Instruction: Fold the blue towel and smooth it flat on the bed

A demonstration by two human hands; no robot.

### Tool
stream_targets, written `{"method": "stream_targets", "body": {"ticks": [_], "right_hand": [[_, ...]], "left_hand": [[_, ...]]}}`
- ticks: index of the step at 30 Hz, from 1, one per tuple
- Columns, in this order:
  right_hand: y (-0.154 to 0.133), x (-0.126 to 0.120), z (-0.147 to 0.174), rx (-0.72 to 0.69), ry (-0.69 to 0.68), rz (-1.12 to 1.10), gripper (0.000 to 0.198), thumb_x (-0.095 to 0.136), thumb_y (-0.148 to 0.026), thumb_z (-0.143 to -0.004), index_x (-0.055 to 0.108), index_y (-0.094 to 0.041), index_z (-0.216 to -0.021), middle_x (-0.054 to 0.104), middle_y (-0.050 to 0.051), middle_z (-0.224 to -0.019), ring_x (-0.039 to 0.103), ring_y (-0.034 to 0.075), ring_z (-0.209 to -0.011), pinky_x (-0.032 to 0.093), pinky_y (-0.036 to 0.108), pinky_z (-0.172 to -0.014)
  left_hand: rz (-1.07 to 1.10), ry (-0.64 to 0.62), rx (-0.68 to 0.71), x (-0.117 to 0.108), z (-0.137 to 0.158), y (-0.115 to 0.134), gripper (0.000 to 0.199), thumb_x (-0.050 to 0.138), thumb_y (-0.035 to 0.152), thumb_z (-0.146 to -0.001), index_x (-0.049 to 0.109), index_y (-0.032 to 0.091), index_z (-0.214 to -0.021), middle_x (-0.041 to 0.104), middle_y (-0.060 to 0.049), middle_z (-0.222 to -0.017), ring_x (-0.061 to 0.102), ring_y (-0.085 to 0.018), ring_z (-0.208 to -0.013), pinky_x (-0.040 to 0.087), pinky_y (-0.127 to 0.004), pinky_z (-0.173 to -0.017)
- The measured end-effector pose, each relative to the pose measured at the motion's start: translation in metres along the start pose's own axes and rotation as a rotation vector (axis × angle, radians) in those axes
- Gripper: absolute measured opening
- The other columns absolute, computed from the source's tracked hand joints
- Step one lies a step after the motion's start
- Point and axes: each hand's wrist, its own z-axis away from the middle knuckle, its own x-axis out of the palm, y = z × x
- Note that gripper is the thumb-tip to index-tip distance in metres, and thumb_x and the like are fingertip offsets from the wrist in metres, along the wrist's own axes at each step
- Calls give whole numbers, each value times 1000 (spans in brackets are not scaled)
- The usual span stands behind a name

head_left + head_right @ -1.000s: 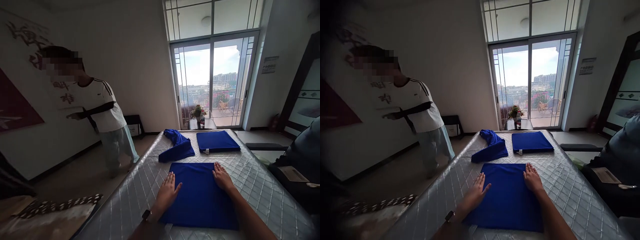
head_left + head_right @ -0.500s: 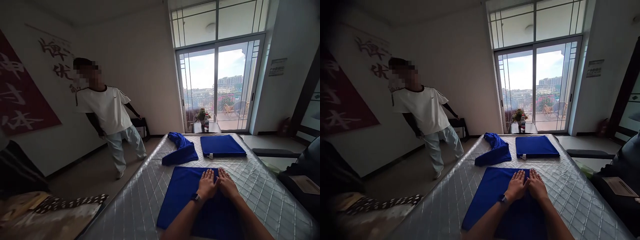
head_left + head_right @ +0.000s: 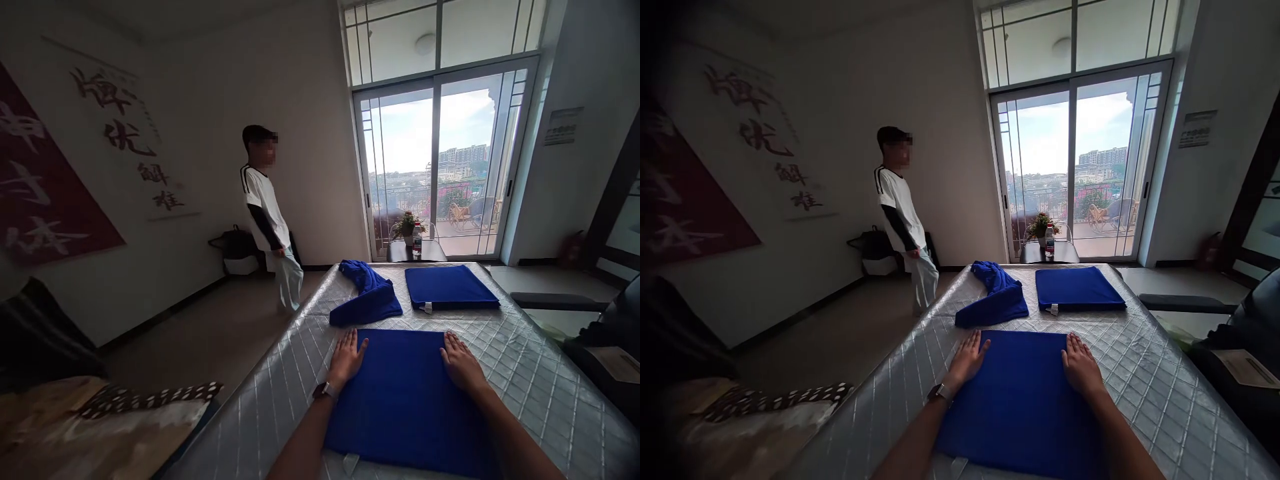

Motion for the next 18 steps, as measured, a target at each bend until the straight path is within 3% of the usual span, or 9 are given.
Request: {"method": "stream_targets", "body": {"ticks": [8, 18], "right_hand": [[2, -1, 2, 1, 35, 49, 67, 18, -39, -103, 29, -2, -158, 23, 13, -166, 17, 22, -154, 14, 40, -126], [3, 10, -6, 4, -22, 149, 66, 19, -35, -103, 23, -1, -159, 18, 13, -167, 16, 22, -155, 12, 40, -126]], "left_hand": [[18, -3, 8, 3, -1, 1, 92, 3, 69, -98, 27, 3, -158, 25, -16, -165, 22, -26, -155, 15, -45, -127], [-20, 50, -25, -5, 4, 4, 86, 9, 64, -100, 31, 3, -156, 29, -17, -164, 24, -27, -154, 18, -47, -127]]}}
